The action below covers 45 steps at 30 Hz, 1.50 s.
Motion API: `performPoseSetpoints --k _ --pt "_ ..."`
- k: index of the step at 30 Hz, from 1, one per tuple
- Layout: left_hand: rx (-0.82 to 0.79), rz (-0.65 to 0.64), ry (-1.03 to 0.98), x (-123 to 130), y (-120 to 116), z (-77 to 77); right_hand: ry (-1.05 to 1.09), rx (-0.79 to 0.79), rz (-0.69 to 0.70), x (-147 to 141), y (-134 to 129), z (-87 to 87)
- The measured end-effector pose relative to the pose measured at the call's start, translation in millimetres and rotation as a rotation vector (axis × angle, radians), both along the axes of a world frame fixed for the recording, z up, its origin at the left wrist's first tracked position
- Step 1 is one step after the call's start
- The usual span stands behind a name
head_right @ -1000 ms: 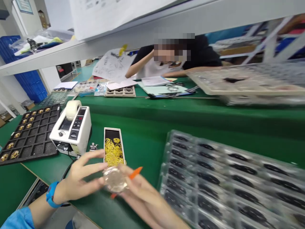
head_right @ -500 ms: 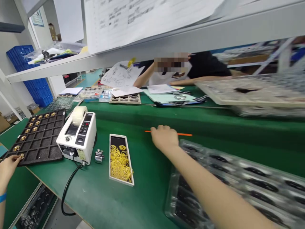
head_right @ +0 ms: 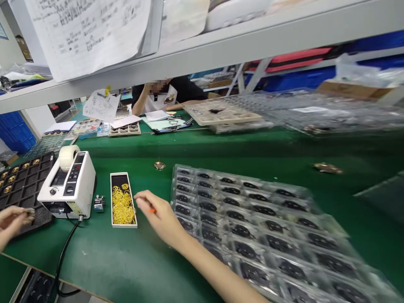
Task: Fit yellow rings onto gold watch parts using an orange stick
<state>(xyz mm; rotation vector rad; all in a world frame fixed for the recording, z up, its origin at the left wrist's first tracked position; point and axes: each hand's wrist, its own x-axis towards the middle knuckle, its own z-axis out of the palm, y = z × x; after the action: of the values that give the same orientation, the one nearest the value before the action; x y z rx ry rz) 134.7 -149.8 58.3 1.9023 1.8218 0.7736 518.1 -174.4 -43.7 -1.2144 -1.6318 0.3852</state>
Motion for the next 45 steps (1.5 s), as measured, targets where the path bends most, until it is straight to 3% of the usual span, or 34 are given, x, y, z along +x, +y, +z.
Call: performPoseSetpoints --k 2,4,6,10,13,17,22,28,35,39,41,45 --pt "-0.184 -0.296 -0.203 65.4 -11.0 -6.0 0.288 -0.07 0.029 4.9 -2.6 6.2" --pt "-0.378 -0.499 -0.385 122.6 -13.5 -18.2 0.479 -0.101 0.03 7.8 -2.9 9.5" --pt "-0.583 -0.576 -0.57 166.2 -5.9 -33.3 0.568 -0.134 0.005 8.1 -3.7 9.4" --pt "-0.689 -0.545 -0.868 210.2 24.0 -59.4 0.639 -0.128 -0.059 3.8 -11.2 7.3" --pt "-0.69 -0.435 -1.004 216.3 38.1 -69.9 0.545 -0.088 -0.088 -1.8 -20.3 7.5" --pt "-0.609 -0.369 -1.101 209.9 37.1 -76.6 0.4 -0.064 -0.048 -13.4 -30.4 2.2" --pt "-0.531 -0.436 -1.119 202.3 25.7 -82.5 0.408 -0.013 0.0 -27.9 -31.2 -8.1" --pt "-0.529 -0.541 -1.087 201.0 23.4 -87.1 0.403 0.028 0.068 -29.8 -27.2 -7.4" --pt "-0.593 -0.563 -1.092 199.1 24.7 -82.1 -0.137 0.421 0.225 -12.5 -25.5 -7.9" --pt "-0.596 -0.52 -1.085 199.5 24.6 -82.9 -0.449 0.539 0.204 -7.9 -24.3 -7.6" --pt "-0.602 -0.517 -1.088 200.5 23.8 -84.0 -0.415 0.559 0.163 -10.7 -24.4 -7.3" --pt "-0.623 -0.542 -1.106 204.2 19.2 -86.3 -0.061 0.488 -0.026 -22.8 -25.5 -6.1"
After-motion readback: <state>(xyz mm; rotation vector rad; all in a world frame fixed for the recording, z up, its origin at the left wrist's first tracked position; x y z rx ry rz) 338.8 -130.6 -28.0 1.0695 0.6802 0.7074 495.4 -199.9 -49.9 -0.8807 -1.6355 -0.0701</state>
